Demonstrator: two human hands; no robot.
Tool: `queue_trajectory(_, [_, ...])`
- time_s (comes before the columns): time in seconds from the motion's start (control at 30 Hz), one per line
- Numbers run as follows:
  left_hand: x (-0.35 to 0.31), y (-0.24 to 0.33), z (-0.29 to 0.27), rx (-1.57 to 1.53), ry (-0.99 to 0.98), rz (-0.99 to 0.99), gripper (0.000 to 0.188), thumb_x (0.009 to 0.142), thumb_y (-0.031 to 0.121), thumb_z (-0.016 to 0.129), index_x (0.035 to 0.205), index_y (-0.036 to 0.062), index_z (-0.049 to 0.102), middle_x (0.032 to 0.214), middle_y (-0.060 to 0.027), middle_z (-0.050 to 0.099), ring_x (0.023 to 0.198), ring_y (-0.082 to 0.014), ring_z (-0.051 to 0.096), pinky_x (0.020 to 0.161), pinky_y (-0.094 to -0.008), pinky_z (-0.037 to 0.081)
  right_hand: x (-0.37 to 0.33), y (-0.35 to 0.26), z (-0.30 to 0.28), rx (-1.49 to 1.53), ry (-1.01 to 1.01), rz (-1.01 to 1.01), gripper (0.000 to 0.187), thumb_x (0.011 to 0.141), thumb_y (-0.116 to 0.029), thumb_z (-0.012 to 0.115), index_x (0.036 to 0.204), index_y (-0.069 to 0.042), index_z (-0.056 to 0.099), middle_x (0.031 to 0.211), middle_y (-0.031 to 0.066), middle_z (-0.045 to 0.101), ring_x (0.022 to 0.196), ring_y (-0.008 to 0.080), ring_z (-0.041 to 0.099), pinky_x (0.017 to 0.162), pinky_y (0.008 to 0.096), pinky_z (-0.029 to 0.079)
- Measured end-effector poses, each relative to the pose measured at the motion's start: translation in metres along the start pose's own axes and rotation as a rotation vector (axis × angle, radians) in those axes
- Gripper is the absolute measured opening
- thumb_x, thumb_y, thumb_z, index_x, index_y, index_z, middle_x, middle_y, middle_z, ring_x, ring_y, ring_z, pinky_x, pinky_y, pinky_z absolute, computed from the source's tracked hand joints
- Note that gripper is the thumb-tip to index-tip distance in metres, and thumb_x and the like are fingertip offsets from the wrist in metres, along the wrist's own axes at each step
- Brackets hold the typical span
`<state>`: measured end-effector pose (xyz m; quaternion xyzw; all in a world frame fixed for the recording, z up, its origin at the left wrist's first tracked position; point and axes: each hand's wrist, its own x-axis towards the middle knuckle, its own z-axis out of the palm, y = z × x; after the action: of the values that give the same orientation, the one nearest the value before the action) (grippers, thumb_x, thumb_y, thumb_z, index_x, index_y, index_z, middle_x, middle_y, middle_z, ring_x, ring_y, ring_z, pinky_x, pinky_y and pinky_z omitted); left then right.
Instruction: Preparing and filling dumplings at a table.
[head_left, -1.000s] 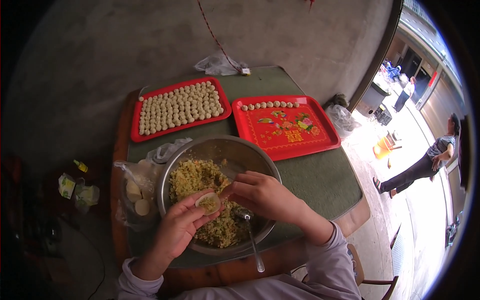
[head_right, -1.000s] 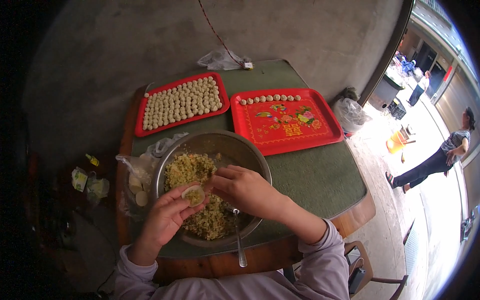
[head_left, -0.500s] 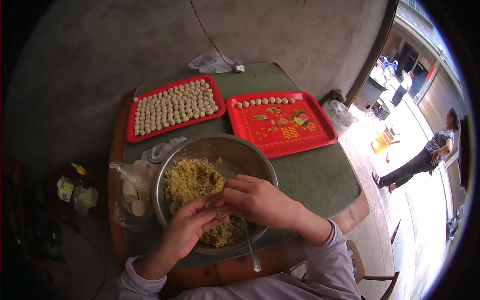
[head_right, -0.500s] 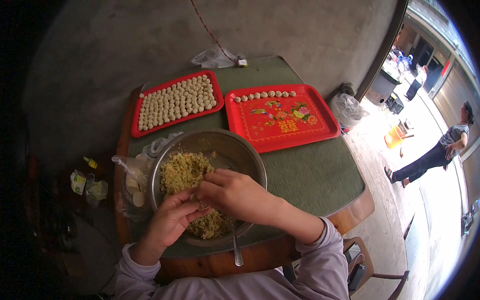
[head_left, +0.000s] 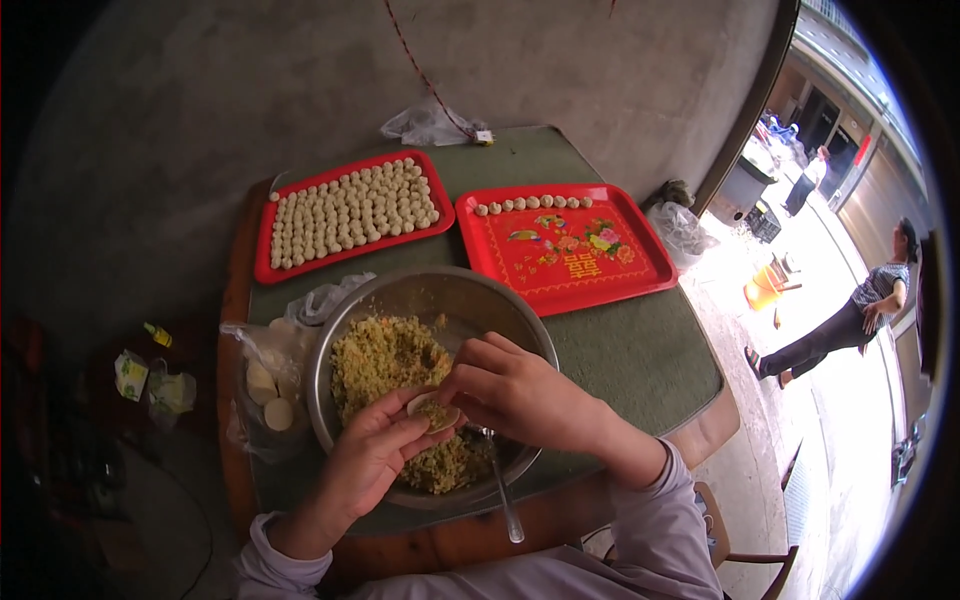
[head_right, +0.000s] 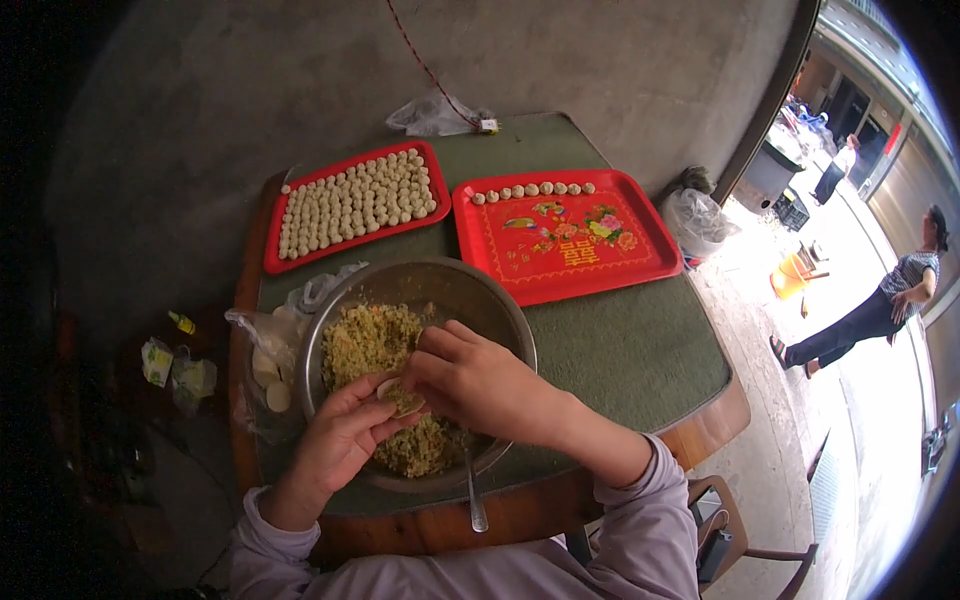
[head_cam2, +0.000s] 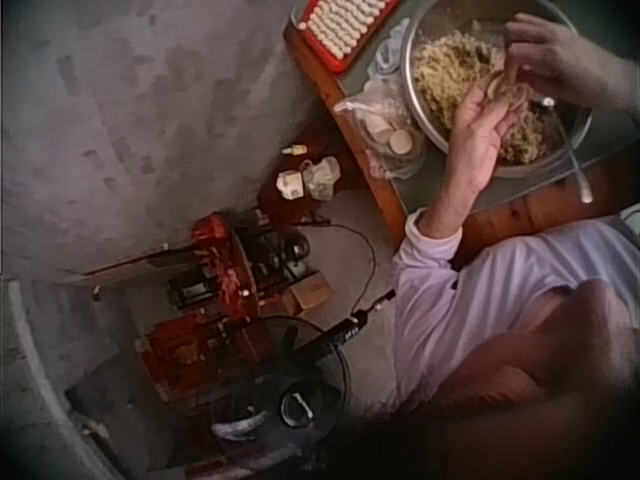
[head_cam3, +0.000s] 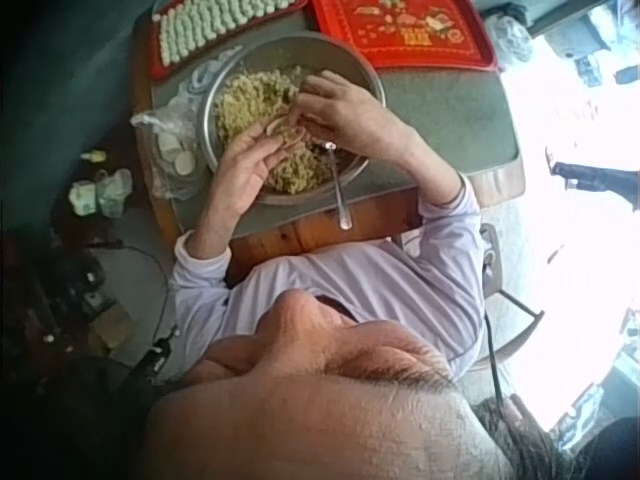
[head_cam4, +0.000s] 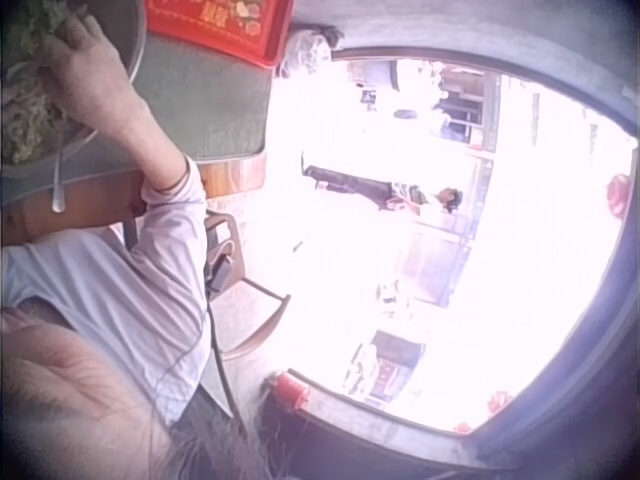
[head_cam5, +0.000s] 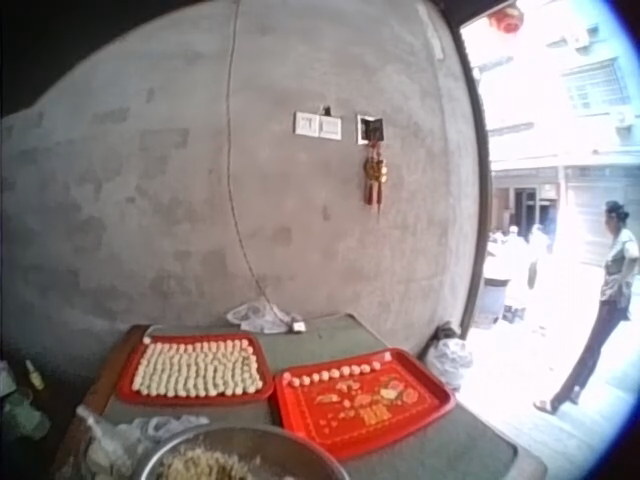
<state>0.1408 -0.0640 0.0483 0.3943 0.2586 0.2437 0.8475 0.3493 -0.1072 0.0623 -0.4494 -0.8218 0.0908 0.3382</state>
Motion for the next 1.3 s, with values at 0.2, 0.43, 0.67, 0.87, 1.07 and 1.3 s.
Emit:
queue_trajectory(0.2, [0.001,0.001,0.000,0.024,0.007,-0.035,0.036,0.097,0.010,0.048,0.131,-0.0018,0.044,0.124,-0.0096,0.055,0.114,-0.0181,0.055,0.104,-0.0352,0.043,0.001,-0.002,0.005,0.035,0.010,-0.024,0.016,0.078,-0.008,0.068,0.091,-0.009,0.058,0.086,0.0065,0.051,0.082,0.0275,0.052,0.073,0.0368,0.046])
queue_trajectory(0.43, [0.003,-0.002,-0.001,0.077,-0.047,-0.027,0.041,0.096,0.008,0.049,0.135,-0.0006,0.041,0.124,-0.0084,0.054,0.115,-0.0178,0.055,0.102,-0.0340,0.044,0.002,-0.003,-0.001,0.009,-0.005,-0.025,0.016,0.079,-0.008,0.068,0.092,-0.009,0.058,0.085,0.0066,0.051,0.082,0.0272,0.052,0.072,0.0369,0.046])
queue_trajectory(0.67, [0.005,-0.004,0.001,0.118,-0.071,0.003,0.042,0.095,0.004,0.049,0.135,-0.0022,0.040,0.122,-0.0115,0.057,0.112,-0.0207,0.057,0.099,-0.0331,0.045,0.003,0.001,-0.006,0.031,0.023,0.000,0.016,0.079,-0.006,0.067,0.092,-0.009,0.059,0.088,0.0060,0.055,0.082,0.0270,0.054,0.071,0.0368,0.047])
queue_trajectory(0.87, [0.002,0.002,-0.002,0.176,-0.016,-0.005,0.039,0.095,0.005,0.050,0.133,-0.0039,0.042,0.120,-0.0137,0.058,0.108,-0.0223,0.060,0.096,-0.0322,0.047,0.001,0.007,-0.006,-0.052,0.058,0.222,0.010,0.080,-0.005,0.064,0.086,-0.009,0.057,0.084,0.0052,0.057,0.083,0.0265,0.056,0.072,0.0361,0.048])
queue_trajectory(1.07, [-0.001,0.005,-0.004,0.171,0.000,0.002,0.040,0.096,0.006,0.050,0.133,-0.0040,0.041,0.120,-0.0146,0.058,0.107,-0.0225,0.060,0.095,-0.0315,0.047,0.000,0.034,0.009,-0.327,-0.011,-0.072,0.013,0.082,-0.009,0.061,0.095,-0.008,0.057,0.085,0.0091,0.056,0.082,0.0283,0.060,0.068,0.0392,0.050])
queue_trajectory(1.3, [0.000,0.003,-0.002,0.169,-0.012,0.017,0.042,0.095,0.007,0.051,0.134,-0.0031,0.039,0.121,-0.0142,0.058,0.107,-0.0222,0.060,0.094,-0.0310,0.047,0.003,0.009,0.010,0.420,-0.033,0.340,0.013,0.090,-0.015,0.059,0.097,-0.003,0.057,0.087,0.0124,0.061,0.082,0.0276,0.064,0.070,0.0373,0.050])
